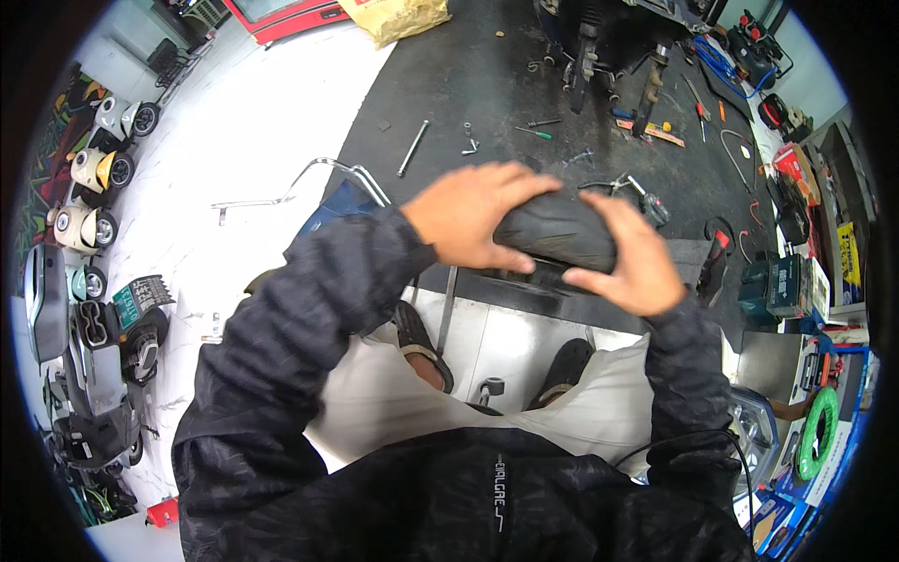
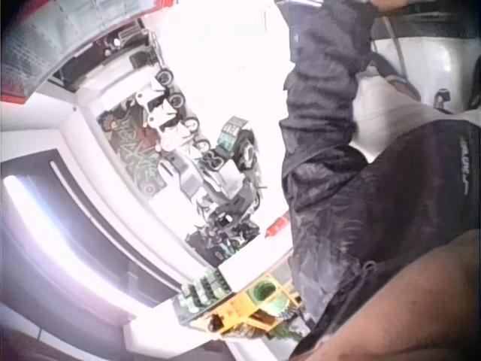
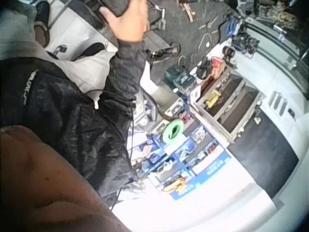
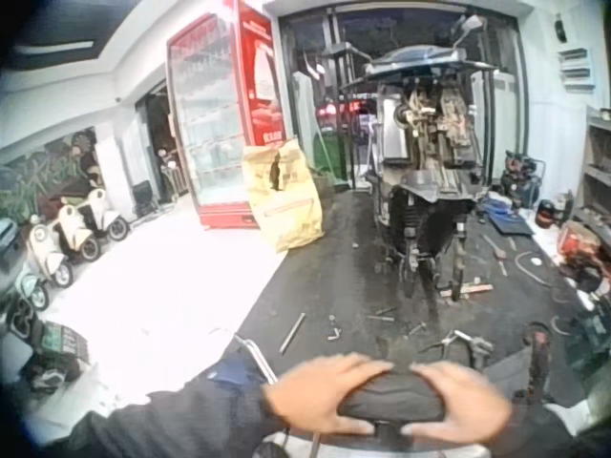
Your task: The person uses a tire iron to pry a motorcycle tire off its rim, working around the circumference to release the bead. After removing the tire, the person wipes the rim with a cloth.
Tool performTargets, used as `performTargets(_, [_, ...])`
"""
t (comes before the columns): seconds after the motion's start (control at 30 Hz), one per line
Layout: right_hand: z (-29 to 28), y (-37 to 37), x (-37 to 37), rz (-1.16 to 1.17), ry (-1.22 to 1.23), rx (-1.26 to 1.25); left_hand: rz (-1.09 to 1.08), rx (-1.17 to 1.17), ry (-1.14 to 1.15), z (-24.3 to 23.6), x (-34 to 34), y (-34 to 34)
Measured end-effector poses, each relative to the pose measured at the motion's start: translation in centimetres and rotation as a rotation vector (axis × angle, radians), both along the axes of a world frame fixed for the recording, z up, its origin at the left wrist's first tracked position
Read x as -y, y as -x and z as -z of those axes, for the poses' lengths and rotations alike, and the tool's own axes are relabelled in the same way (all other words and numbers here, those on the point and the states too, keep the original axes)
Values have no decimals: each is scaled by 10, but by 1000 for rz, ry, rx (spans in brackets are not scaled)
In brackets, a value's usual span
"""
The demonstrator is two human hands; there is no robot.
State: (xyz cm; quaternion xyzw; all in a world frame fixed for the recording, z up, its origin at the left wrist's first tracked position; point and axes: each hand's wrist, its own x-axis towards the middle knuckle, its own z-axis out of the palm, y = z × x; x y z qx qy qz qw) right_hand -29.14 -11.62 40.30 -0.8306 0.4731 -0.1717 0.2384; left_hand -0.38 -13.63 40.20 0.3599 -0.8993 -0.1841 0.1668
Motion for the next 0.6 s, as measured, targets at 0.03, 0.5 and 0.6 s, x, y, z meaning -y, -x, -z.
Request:
performTargets(0.03, [20,-5,3,-20,-57,-90,-51,144,-131,22,0,-1])
performTargets(0.5, [146,-9,26,-103,38,-93,-143,110,-147,129,11,-28])
performTargets(0.6, [135,-13,35,-102,45,-142,-131,145,-125,113,22,-27])
